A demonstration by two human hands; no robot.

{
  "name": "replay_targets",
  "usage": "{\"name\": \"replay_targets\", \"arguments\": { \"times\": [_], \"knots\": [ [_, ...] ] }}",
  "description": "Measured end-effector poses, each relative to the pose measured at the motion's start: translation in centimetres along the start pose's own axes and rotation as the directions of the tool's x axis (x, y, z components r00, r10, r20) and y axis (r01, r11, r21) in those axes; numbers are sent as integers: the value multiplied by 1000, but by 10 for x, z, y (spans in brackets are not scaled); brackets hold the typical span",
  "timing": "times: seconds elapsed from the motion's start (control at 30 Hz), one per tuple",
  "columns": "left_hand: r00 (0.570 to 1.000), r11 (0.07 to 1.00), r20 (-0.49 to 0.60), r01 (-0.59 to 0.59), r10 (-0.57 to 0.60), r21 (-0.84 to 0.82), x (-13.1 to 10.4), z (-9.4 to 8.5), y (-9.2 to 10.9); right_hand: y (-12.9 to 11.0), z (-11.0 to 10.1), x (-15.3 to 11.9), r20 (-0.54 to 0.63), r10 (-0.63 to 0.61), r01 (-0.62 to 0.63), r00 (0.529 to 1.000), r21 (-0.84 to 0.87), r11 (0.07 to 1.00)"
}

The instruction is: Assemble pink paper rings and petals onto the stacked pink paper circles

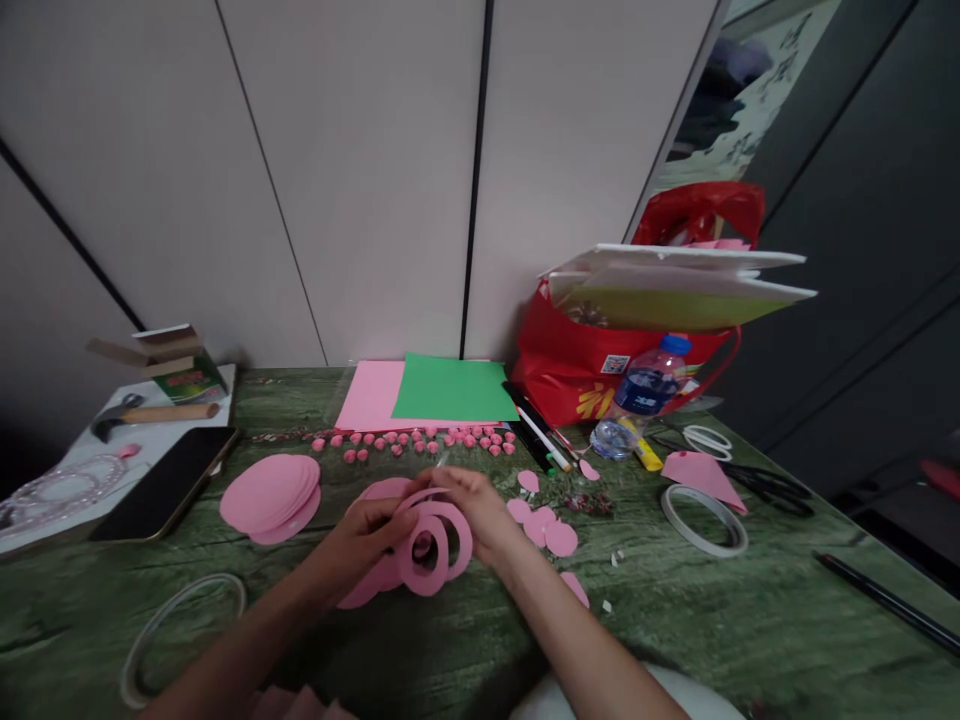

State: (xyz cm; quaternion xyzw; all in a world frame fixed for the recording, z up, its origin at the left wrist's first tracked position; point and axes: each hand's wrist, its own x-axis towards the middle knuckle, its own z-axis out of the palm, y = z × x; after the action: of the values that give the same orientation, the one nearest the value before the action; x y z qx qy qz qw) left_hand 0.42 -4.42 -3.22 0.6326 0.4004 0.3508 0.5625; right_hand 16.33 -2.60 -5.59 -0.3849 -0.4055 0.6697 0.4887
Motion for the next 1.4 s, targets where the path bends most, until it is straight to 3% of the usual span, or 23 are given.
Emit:
{"name": "replay_targets", "arguments": {
  "times": [0.07, 0.13, 0.17, 0.23, 0.3, 0.37, 0.4, 0.47, 0.53, 0.6, 0.63, 0.7, 0.87, 1.0, 1.07, 1.2, 1.3, 1.4],
  "knots": [
    [998, 999, -57, -13, 16, 44, 1, -2, 2, -6, -14, 4, -181, -84, 54, 980, -162, 985],
    [989, 998, -148, -4, 14, 63, 2, -5, 2, -9, -29, 8, -238, -175, 44, 955, -472, 881],
    [982, 998, -187, 6, 5, 57, 2, -6, 2, -10, -35, 9, -224, -201, 11, 954, -643, 765],
    [978, 1000, -208, 28, -27, 4, 2, -8, 0, -9, -42, 8, -198, -211, -86, 957, -892, 444],
    [982, 998, -185, 31, -40, -48, 2, -9, -3, -7, -43, 6, -207, -199, -178, 958, -972, 156],
    [983, 997, -177, 29, -40, -67, 1, -10, -5, -7, -39, 5, -236, -207, -239, 950, -971, 8],
    [982, 997, -184, 35, -47, -66, 1, -10, -5, -7, -36, 5, -243, -234, -253, 941, -968, -10],
    [976, 996, -208, 55, -67, -65, 1, -11, -7, -11, -28, 5, -223, -322, -202, 920, -975, 97],
    [968, 996, -239, 63, -76, -62, 1, -12, -7, -16, -18, 6, -164, -359, -13, 919, -922, 387],
    [957, 997, -281, 57, -72, -59, 2, -14, -7, -17, -5, 8, -61, -266, 156, 962, -678, 718],
    [951, 997, -301, 54, -70, -61, 2, -15, -6, -17, 1, 9, 4, -206, 176, 979, -539, 824],
    [937, 997, -343, 56, -70, -51, 3, -19, -5, -11, 13, 11, 89, -125, 149, 988, -378, 914],
    [866, 973, -492, 33, 88, 231, 3, -32, 0, 8, 30, 22, 48, -63, 74, 997, -280, 957],
    [826, 930, -524, -1, 207, 366, 3, -35, 5, 14, 31, 27, 1, -71, 67, 997, -332, 941],
    [853, 943, -491, -4, 176, 331, 2, -33, 7, 15, 28, 26, -13, -112, 99, 994, -378, 921],
    [914, 983, -406, 68, 7, 168, 3, -27, 9, 11, 22, 19, 13, -288, 260, 957, -471, 843],
    [918, 981, -393, 113, -42, 158, 4, -26, 7, 7, 20, 14, 2, -360, 314, 933, -492, 812],
    [910, 980, -410, 135, -65, 144, 6, -25, 6, 6, 19, 10, -33, -326, 281, 945, -427, 859]
  ]
}}
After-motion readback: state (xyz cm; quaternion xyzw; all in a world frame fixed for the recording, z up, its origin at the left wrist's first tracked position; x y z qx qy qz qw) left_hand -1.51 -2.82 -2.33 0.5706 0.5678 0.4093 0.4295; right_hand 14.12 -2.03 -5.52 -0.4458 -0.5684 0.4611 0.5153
